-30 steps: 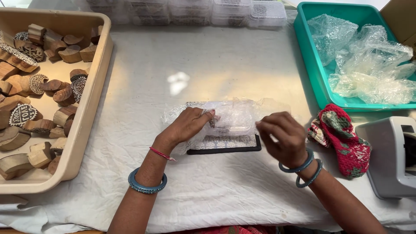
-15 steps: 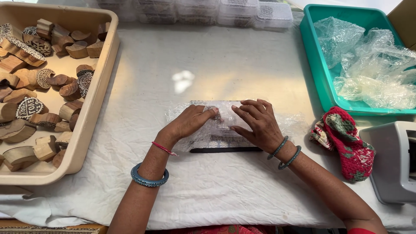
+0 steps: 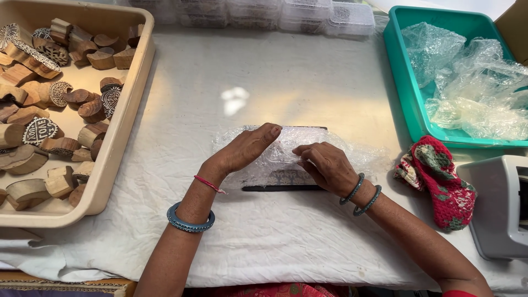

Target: The person wraps a small plastic container with bubble wrap on a white table. They fold the bubble wrap around the container and secure it with clear packing tape using a tape dispenser.

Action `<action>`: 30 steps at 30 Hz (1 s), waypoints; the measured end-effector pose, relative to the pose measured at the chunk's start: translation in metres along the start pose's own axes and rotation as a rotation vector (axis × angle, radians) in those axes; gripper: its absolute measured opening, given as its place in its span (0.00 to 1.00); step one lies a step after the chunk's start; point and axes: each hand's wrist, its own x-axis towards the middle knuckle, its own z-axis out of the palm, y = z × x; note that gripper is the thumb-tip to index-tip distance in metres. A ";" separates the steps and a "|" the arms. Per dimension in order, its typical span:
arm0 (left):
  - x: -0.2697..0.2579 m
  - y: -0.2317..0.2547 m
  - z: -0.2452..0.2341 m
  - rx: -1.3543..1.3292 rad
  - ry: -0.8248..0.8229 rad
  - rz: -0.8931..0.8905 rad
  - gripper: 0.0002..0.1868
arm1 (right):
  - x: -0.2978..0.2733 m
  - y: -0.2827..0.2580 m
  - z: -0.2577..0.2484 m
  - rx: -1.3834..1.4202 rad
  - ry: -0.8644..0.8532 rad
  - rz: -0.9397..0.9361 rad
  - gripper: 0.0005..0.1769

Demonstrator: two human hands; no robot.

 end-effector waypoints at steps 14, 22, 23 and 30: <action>0.010 -0.031 0.007 0.189 -0.017 0.274 0.34 | 0.014 -0.006 -0.031 -0.065 -0.192 0.167 0.17; 0.004 -0.009 -0.002 0.189 0.002 0.041 0.27 | 0.011 0.017 -0.025 0.397 -0.220 0.425 0.14; 0.006 -0.014 -0.002 0.144 0.001 0.051 0.27 | 0.017 0.019 -0.025 0.391 -0.285 0.487 0.16; 0.003 -0.016 -0.004 0.023 0.020 0.127 0.30 | 0.031 0.031 -0.006 0.169 -0.453 0.542 0.22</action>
